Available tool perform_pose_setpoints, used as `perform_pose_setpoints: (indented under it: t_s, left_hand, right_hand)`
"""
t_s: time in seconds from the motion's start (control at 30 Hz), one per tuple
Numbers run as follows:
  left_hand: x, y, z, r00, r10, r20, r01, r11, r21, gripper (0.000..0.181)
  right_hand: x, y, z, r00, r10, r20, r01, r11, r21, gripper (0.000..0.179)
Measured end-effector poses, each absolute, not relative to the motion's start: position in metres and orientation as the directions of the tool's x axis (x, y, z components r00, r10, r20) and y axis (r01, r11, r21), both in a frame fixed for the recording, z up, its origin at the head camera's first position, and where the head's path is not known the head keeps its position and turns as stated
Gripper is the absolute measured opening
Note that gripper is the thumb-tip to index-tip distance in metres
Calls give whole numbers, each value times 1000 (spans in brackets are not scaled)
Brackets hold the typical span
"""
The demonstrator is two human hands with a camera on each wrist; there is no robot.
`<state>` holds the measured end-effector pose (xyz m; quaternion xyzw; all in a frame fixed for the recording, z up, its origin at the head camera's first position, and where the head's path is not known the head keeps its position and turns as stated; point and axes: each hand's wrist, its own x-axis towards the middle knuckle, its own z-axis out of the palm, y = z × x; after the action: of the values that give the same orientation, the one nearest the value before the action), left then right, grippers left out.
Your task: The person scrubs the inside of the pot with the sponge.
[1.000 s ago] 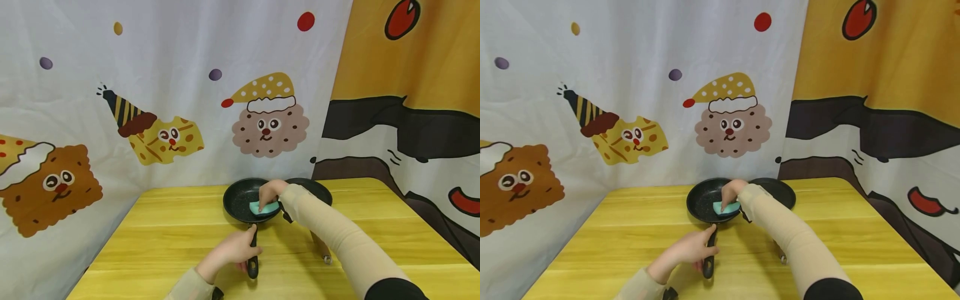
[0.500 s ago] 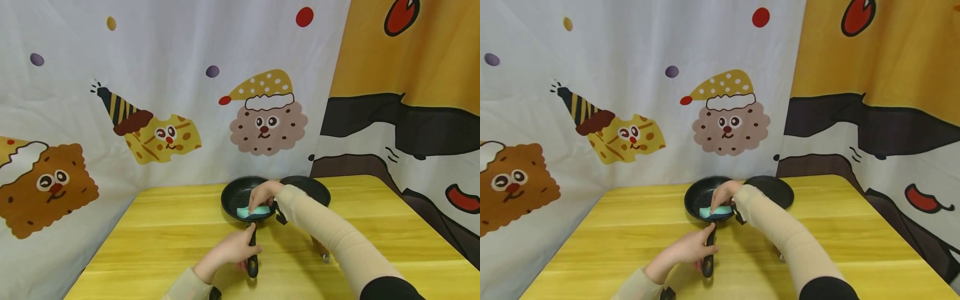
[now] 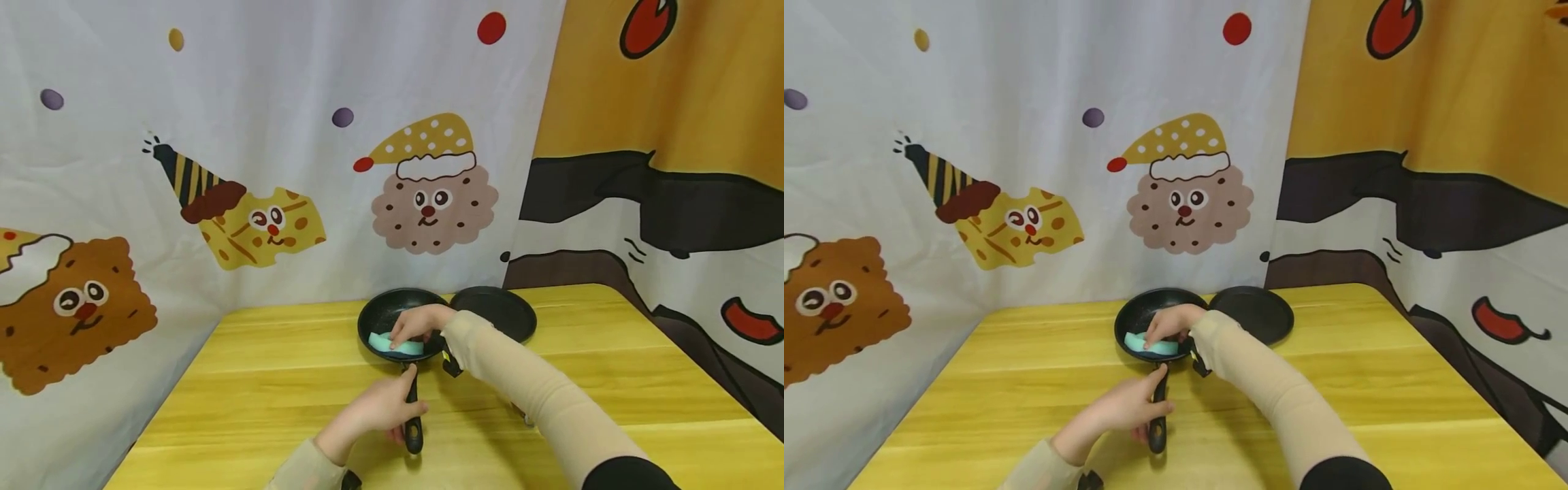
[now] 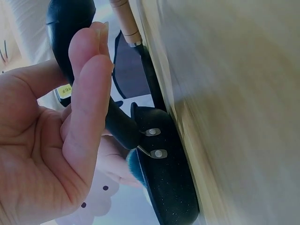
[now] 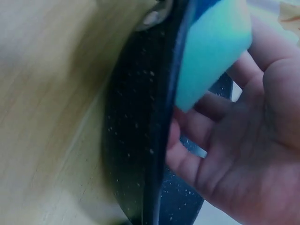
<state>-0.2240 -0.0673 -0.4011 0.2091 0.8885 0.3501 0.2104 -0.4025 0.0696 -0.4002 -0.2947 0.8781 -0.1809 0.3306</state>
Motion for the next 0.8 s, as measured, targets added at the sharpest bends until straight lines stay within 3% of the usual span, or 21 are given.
perform_pose_setpoints:
  t_s: [0.17,0.3,0.57,0.8]
  left_hand:
    - [-223,-67,-400,-826,520,-215,239,670,703,78]
    - [-223,-67,-399,-833,512,-211,249,687,683,78]
    - [-221,-68,-401,-834,508,-215,238,682,691,78]
    - [-220,-68,-400,-845,489,-214,226,691,686,78]
  right_hand:
    - [-400,60,-408,-627,-699,-343,-571,712,-408,43]
    - [-398,52,-414,-662,-710,-239,-679,704,-210,47]
    - [-400,41,-423,-797,-573,-194,-598,793,116,52]
    - [-408,40,-425,-849,-508,-144,-528,828,190,53]
